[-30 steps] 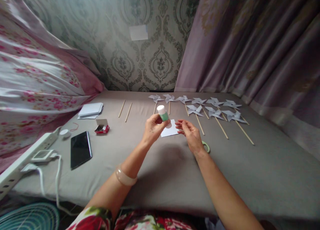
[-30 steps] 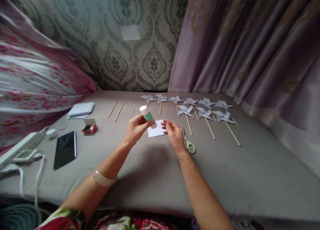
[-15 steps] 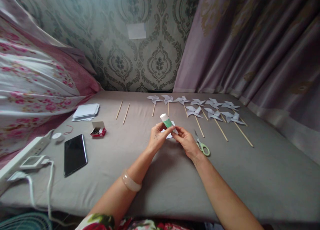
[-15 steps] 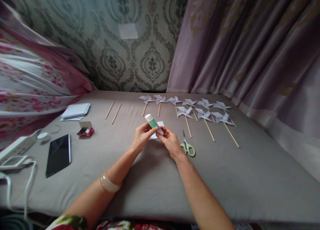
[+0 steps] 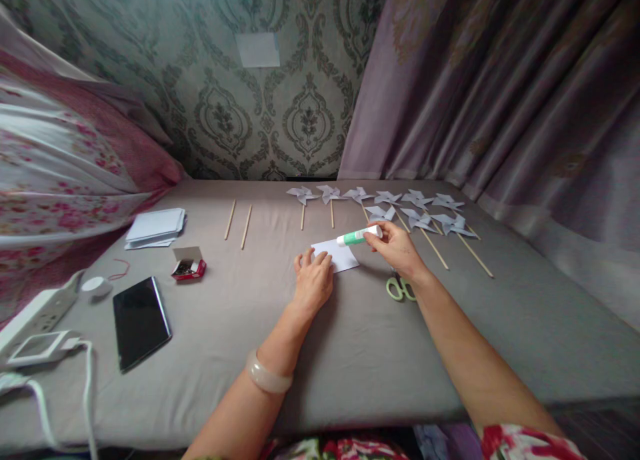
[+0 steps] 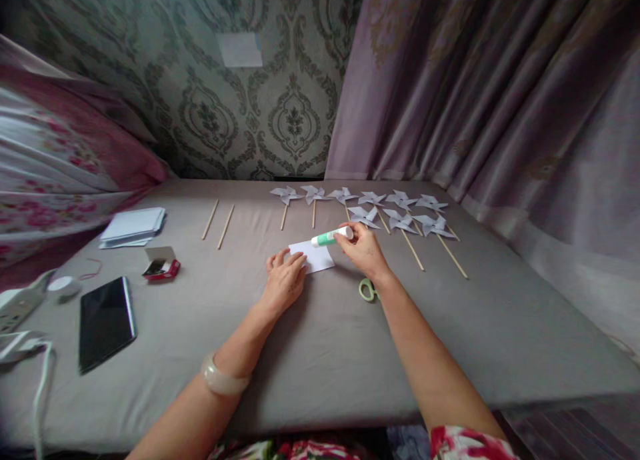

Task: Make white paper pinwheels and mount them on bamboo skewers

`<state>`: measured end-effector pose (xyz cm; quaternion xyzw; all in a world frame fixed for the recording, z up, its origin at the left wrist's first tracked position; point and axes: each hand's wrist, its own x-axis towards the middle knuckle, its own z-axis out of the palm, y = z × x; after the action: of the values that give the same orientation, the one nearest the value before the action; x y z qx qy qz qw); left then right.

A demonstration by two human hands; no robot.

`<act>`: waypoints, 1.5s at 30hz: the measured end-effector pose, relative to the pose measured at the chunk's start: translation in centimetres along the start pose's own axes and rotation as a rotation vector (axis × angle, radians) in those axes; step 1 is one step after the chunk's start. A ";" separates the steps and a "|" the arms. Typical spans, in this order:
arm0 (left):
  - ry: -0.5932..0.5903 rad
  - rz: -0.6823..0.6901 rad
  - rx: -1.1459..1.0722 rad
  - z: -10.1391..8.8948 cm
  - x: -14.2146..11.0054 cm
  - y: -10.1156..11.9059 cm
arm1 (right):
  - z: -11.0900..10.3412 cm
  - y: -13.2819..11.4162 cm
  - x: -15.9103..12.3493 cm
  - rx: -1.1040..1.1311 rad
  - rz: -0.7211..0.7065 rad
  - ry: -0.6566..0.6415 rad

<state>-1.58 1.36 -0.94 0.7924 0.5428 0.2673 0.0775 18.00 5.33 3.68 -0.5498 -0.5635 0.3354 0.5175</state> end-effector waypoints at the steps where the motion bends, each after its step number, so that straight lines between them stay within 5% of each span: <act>1: -0.024 -0.002 0.033 0.1 0.0 0.1 | 0.2 -0.2 0.4 -0.084 -0.050 -0.022; 7: -0.064 -0.044 0.097 0.0 0.1 -0.2 | 1.9 -1.6 1.9 -0.509 -0.246 -0.122; 15: -0.063 -0.049 0.075 -0.2 0.1 -0.2 | 3.9 -3.2 1.3 -0.693 -0.294 -0.214; 33: 0.010 -0.012 0.156 0.4 0.1 0.1 | 4.5 -3.2 0.4 -0.666 -0.263 -0.224; 40: -0.008 0.116 0.238 0.6 0.7 0.0 | 3.8 -3.9 0.8 -0.635 -0.271 -0.408; 45: 0.030 0.079 0.251 1.0 1.4 0.0 | 3.7 -4.3 1.0 -0.656 -0.263 -0.442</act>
<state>-0.73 2.79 -1.37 0.8125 0.5415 0.2120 -0.0411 13.49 6.22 7.04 -0.5238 -0.8032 0.1791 0.2201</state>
